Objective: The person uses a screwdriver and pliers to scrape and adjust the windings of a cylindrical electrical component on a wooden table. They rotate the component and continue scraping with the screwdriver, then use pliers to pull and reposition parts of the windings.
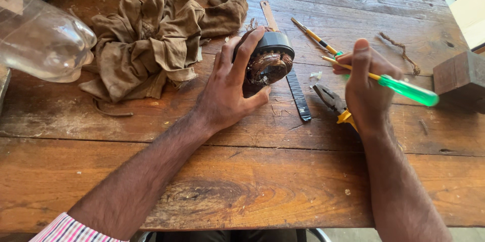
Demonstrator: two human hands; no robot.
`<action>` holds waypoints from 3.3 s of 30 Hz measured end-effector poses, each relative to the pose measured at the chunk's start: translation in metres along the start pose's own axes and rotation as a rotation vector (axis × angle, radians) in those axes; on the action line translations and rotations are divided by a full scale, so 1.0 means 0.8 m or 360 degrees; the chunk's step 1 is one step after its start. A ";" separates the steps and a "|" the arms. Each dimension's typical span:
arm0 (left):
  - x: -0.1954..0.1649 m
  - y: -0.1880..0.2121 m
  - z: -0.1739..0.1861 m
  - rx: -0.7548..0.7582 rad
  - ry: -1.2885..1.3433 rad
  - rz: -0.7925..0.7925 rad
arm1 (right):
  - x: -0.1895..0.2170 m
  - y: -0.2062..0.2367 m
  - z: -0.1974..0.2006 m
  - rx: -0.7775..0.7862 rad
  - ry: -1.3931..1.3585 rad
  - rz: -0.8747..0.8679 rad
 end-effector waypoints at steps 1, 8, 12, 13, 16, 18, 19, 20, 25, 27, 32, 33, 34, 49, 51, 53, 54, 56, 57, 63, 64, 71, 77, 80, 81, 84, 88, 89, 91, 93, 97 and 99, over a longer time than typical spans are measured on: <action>0.001 0.000 -0.001 -0.0002 0.0014 0.0008 | 0.004 0.001 0.003 -0.0031 -0.0031 0.0085; 0.001 0.001 -0.002 -0.0045 0.0087 0.0053 | 0.042 0.036 0.019 -0.0180 -0.0504 0.0373; -0.002 0.000 0.001 -0.0014 0.0060 0.0062 | 0.072 0.056 -0.005 -0.0153 -0.0447 0.0548; -0.002 -0.001 0.002 -0.0013 0.0042 0.0065 | 0.079 0.059 -0.014 -0.0042 -0.0372 0.0561; -0.006 -0.001 0.005 -0.0003 0.0020 0.0053 | 0.100 0.064 -0.028 0.0219 -0.0172 0.0503; -0.008 -0.001 0.006 -0.0022 0.0032 0.0012 | 0.107 0.061 -0.034 0.0306 -0.0091 0.0370; -0.008 -0.001 0.007 -0.0011 0.0047 0.0021 | 0.110 0.060 -0.035 0.0305 -0.0078 0.0340; -0.007 -0.001 0.007 -0.0002 0.0063 0.0028 | 0.112 0.058 -0.036 0.0303 -0.0064 0.0311; -0.004 -0.001 0.004 0.0024 0.0056 0.0061 | 0.115 0.055 -0.036 0.0254 -0.0059 0.0351; -0.002 -0.001 0.003 0.0040 0.0060 0.0104 | 0.113 0.056 -0.034 0.0245 -0.0045 0.0352; 0.000 0.001 0.003 0.0010 0.0022 0.0033 | 0.112 0.057 -0.036 0.0307 -0.0017 0.0304; 0.000 0.001 0.003 -0.0001 0.0013 0.0013 | 0.111 0.057 -0.037 0.0323 0.0001 0.0282; 0.001 0.001 0.002 0.0002 0.0006 0.0020 | 0.110 0.057 -0.038 0.0331 0.0003 0.0280; -0.021 -0.011 0.013 -0.0003 -0.0096 0.0076 | 0.042 0.057 -0.052 0.0279 -0.0961 -0.0653; -0.022 -0.013 0.011 0.0036 -0.0066 0.0155 | 0.055 0.051 -0.042 0.0296 -0.0358 -0.0295; -0.023 -0.014 0.012 0.0015 -0.0071 0.0098 | 0.070 0.047 -0.036 0.0298 -0.0026 -0.0029; -0.022 -0.013 0.012 0.0004 -0.0077 0.0073 | 0.077 0.045 -0.034 0.0304 0.0006 0.0070; -0.017 -0.014 0.010 0.0004 -0.0109 0.0065 | 0.087 0.042 -0.034 0.0333 0.0036 0.0176; -0.015 -0.012 0.009 0.0005 -0.0125 0.0068 | 0.089 0.042 -0.035 0.0357 0.0036 0.0178; -0.004 -0.010 0.004 0.0058 -0.0204 0.0111 | 0.088 0.046 -0.044 0.0514 -0.0053 0.0103; -0.005 -0.010 0.004 0.0046 -0.0207 0.0077 | 0.089 0.048 -0.045 0.0560 -0.0062 0.0127; -0.009 -0.010 0.005 0.0038 -0.0224 0.0036 | 0.115 0.043 -0.036 0.0505 0.0004 0.0356; -0.011 -0.011 0.006 -0.0005 -0.0213 0.0041 | 0.177 0.054 0.006 0.0316 0.0022 0.0823; -0.012 -0.009 0.007 -0.0002 -0.0245 0.0052 | 0.219 0.068 0.025 0.0421 0.0044 0.0960; -0.011 -0.008 0.009 -0.0002 -0.0277 0.0068 | 0.232 0.070 0.033 0.0476 -0.0008 0.1005; -0.007 -0.003 0.012 -0.0045 -0.0200 0.0003 | 0.259 0.072 0.036 0.0637 -0.0172 0.1106; 0.006 0.001 0.000 -0.0114 -0.0121 -0.0025 | 0.267 0.084 -0.015 0.0796 -0.0330 0.1192; 0.008 0.004 -0.002 -0.0168 -0.0137 -0.0085 | 0.267 0.090 -0.029 0.0829 -0.0360 0.1205; 0.014 0.007 -0.012 -0.0175 -0.0161 -0.0052 | 0.269 0.104 -0.046 0.0900 -0.0429 0.1209; 0.021 0.006 -0.014 -0.0199 -0.0149 -0.0055 | 0.267 0.106 -0.053 0.0945 -0.0471 0.1232; 0.023 0.006 -0.017 -0.0205 -0.0100 -0.0073 | 0.262 0.099 -0.040 0.0976 -0.0501 0.1249; 0.025 0.008 -0.011 -0.0207 -0.0165 -0.0100 | 0.259 0.101 -0.041 0.0975 -0.0542 0.1247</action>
Point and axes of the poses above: each hand's wrist, its own y-axis away from the middle knuckle, its own z-axis out of the back of the hand, x = y × z, the point moved 3 cm from there along -y, towards the middle knuckle, and after that the axes turned 10 degrees about -x, right-handed, at the moved point
